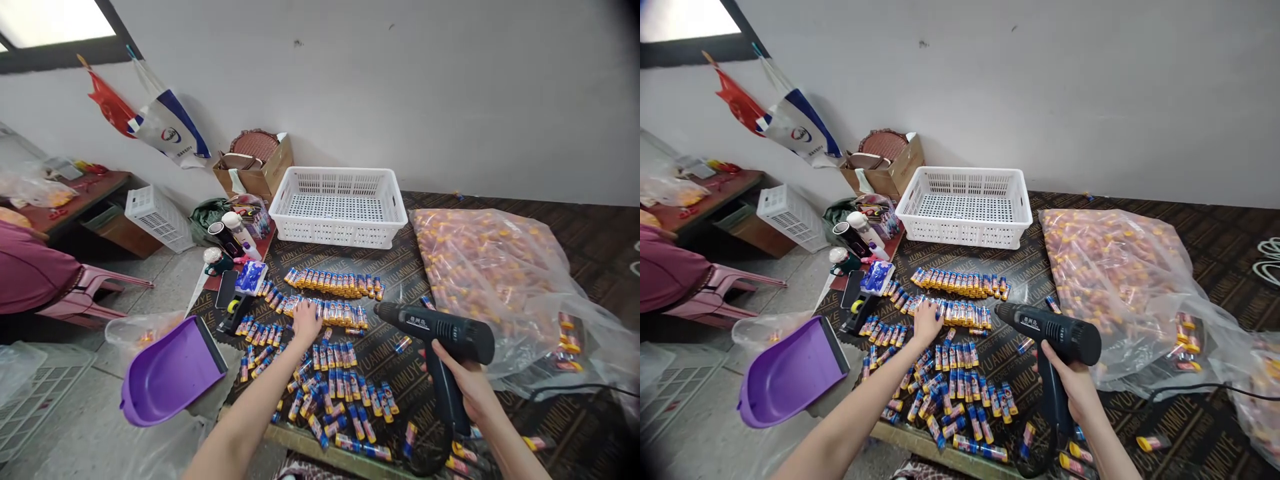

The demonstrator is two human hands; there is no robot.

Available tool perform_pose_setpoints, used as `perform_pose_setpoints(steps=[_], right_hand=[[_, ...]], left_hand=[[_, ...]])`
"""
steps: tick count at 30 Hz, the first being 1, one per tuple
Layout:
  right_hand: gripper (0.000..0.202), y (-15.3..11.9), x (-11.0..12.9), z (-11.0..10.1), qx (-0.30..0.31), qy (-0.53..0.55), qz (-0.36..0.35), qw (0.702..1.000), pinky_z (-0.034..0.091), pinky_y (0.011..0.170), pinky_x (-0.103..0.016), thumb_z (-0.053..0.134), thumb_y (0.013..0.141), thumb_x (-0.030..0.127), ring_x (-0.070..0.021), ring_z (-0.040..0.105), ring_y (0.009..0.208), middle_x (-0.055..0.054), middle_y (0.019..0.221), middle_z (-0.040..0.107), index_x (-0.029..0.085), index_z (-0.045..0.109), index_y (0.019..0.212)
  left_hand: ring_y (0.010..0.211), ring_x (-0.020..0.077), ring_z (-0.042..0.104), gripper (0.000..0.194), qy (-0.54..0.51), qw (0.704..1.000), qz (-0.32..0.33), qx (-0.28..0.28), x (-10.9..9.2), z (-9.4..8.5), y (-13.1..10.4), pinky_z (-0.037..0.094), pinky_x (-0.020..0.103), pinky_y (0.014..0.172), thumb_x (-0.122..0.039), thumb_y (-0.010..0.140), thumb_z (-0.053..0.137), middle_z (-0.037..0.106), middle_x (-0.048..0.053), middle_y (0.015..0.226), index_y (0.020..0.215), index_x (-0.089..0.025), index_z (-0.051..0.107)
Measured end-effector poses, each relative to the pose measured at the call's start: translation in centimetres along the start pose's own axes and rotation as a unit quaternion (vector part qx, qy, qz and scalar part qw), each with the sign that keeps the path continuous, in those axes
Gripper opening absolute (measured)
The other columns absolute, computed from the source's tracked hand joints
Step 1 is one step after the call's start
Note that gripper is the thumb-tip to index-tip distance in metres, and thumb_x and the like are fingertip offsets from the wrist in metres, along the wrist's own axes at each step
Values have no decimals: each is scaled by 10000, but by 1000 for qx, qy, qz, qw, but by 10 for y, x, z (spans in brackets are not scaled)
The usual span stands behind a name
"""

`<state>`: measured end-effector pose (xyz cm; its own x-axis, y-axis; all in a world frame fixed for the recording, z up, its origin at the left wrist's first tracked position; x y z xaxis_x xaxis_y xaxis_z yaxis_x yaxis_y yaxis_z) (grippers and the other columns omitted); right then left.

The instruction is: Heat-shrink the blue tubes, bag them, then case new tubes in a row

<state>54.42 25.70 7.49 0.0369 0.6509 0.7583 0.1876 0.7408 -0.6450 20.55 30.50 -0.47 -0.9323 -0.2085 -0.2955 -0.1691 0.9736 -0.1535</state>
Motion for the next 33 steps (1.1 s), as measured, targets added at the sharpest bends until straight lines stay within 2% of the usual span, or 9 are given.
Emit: perform_pose_setpoints(steps=[5, 9, 11, 14, 19, 23, 27, 30, 33], right_hand=[[375, 5, 3, 15, 15, -30, 0, 999, 519, 459, -301, 747, 584, 475, -215, 629, 549, -84, 717, 696, 173, 625, 771], [357, 3, 11, 44, 69, -70, 0, 995, 490, 435, -273, 735, 598, 482, -188, 605, 517, -70, 631, 665, 163, 622, 711], [359, -1, 18, 60, 90, -86, -3, 992, 477, 425, -267, 729, 605, 481, -179, 601, 513, -76, 663, 670, 158, 625, 720], [368, -5, 28, 81, 106, -104, -16, 989, 472, 430, -265, 729, 606, 475, -170, 600, 517, -79, 714, 675, 150, 625, 744], [399, -8, 38, 109, 145, -130, -37, 980, 450, 417, -245, 712, 624, 498, -146, 583, 505, -59, 710, 656, 141, 600, 762], [396, -8, 43, 127, 162, -158, -45, 973, 450, 417, -240, 706, 634, 497, -147, 589, 509, -46, 706, 644, 145, 591, 776], [388, -7, 45, 151, 184, -168, -61, 967, 443, 405, -239, 707, 629, 492, -141, 576, 482, -30, 670, 629, 148, 591, 768], [384, -6, 43, 171, 198, -184, -69, 960, 442, 404, -238, 703, 628, 496, -141, 572, 471, -32, 645, 628, 146, 593, 744], [382, -4, 43, 193, 207, -179, -75, 959, 468, 435, -253, 714, 619, 484, -145, 574, 473, -37, 654, 636, 151, 594, 764]], left_hand=[[1139, 232, 420, 257, -48, 994, 29, -99, 20, -5, -78, 215, 457, 1045, -251, 820, 455, 510, 94, 1140, 1059, -213, 540], [1107, 230, 441, 243, -88, 987, -16, -131, 52, -9, -95, 285, 432, 1010, -227, 826, 434, 521, 94, 1111, 1034, -204, 558], [1093, 232, 450, 240, -106, 984, -39, -139, 66, -13, -85, 332, 407, 972, -239, 832, 426, 516, 104, 1114, 1023, -192, 562], [1081, 226, 467, 267, -125, 984, -50, -120, 76, -19, -50, 378, 361, 918, -270, 838, 422, 521, 111, 1116, 1060, -181, 539], [992, 246, 534, 338, -90, 990, -111, -9, 73, -12, 14, 404, 339, 830, -331, 757, 550, 576, 118, 1013, 1041, -152, 518], [900, 219, 577, 268, -101, 984, -142, 24, 77, -6, 23, 404, 282, 735, -231, 729, 554, 607, 108, 962, 985, -153, 535], [785, 178, 588, 243, -139, 977, -161, 2, 100, -3, -7, 392, 251, 678, -226, 728, 536, 624, 49, 818, 963, -167, 549], [713, 154, 576, 232, -191, 961, -198, -16, 123, 7, -48, 378, 232, 644, -213, 696, 552, 603, 7, 723, 924, -173, 566], [681, 149, 572, 237, -220, 951, -218, 9, 139, 22, -89, 376, 228, 632, -241, 693, 562, 583, -7, 669, 917, -167, 573]])
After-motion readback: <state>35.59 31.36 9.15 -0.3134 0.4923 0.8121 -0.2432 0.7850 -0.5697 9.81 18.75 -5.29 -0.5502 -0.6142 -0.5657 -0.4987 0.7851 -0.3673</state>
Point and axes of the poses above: each hand's wrist, its own y-axis towards the middle knuckle, its own z-axis out of the palm, x = y × z, the point moved 7 cm from there along y, towards the middle knuckle
